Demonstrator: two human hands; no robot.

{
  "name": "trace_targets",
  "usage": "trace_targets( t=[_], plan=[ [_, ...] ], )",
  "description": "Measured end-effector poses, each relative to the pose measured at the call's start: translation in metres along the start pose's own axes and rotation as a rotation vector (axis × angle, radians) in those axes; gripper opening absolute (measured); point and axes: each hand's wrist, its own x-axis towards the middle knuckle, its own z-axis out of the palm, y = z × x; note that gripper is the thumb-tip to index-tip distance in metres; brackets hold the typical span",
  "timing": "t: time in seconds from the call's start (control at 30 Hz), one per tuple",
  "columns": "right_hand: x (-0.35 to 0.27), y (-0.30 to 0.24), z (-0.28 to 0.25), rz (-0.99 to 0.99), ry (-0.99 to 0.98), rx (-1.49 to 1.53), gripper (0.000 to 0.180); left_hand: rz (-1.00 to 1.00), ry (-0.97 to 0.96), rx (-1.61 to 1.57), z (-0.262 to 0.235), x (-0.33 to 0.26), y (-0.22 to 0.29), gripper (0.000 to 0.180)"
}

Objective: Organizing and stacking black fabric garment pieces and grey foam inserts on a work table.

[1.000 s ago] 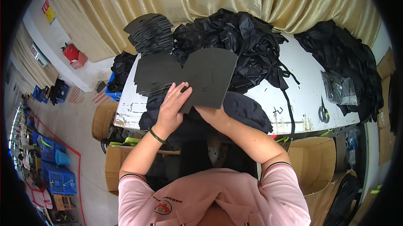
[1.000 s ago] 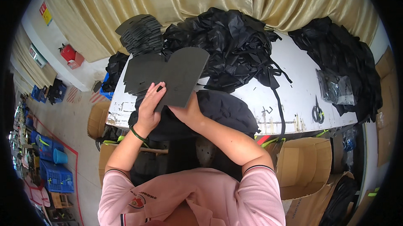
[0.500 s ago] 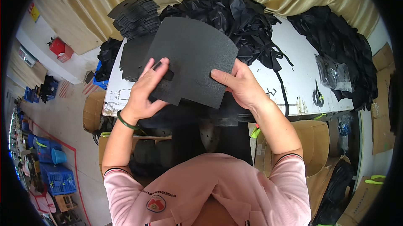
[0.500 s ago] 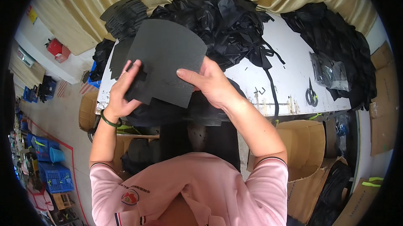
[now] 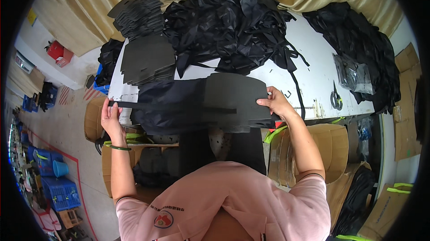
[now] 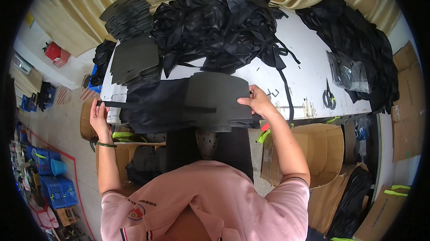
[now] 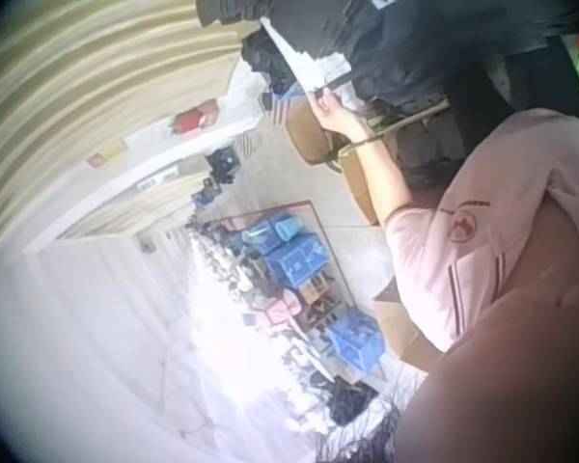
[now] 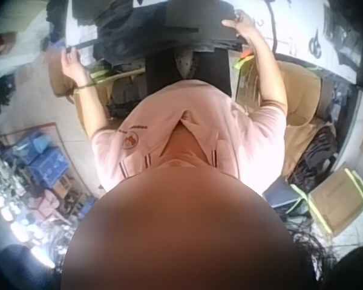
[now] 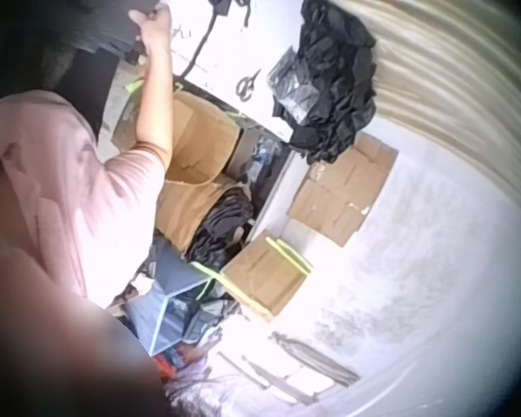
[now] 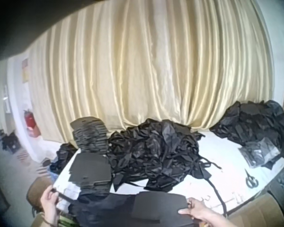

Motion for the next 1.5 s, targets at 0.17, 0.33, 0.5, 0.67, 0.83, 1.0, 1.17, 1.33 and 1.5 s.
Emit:
trace_targets(
  t=[0.17,0.33,0.5,0.67,0.83,1.0,1.17,1.33,1.5],
  plan=[
    [-0.008,-0.004,-0.001,0.042,0.029,0.0,0.04,-0.149,0.034,0.087,-0.031,0.014,-0.043,0.043],
    [-0.009,0.002,-0.013,0.056,0.001,0.206,0.045,-0.112,-0.497,0.29,0.048,-0.052,-0.007,0.028],
    [-0.004,0.001,-0.016,0.048,-0.074,0.512,0.038,-1.136,-1.186,-0.475,0.126,-0.168,0.034,0.065],
    [-0.013,-0.008,-0.014,0.031,-0.095,0.538,0.039,-1.297,-0.839,-0.699,0.183,-0.201,0.021,0.049],
    [-0.026,-0.016,0.0,-0.046,-0.039,0.368,0.04,-1.164,-0.622,-0.673,0.193,-0.206,0.0,0.031],
    [-0.023,-0.009,-0.001,-0.154,0.023,0.231,0.04,-1.229,-0.605,-0.604,0.193,-0.208,-0.011,0.028],
    [-0.021,-0.014,0.006,-0.161,0.02,0.125,0.043,-1.231,-0.598,-0.653,0.192,-0.205,-0.017,0.028],
    [-0.023,-0.009,0.005,-0.15,0.058,0.107,0.042,-1.255,-0.566,-0.6,0.189,-0.206,-0.011,0.031],
    [-0.02,0.007,-0.011,-0.083,0.085,-0.03,0.042,-1.413,-1.904,-0.004,0.148,-0.18,0.004,0.044]
  ],
)
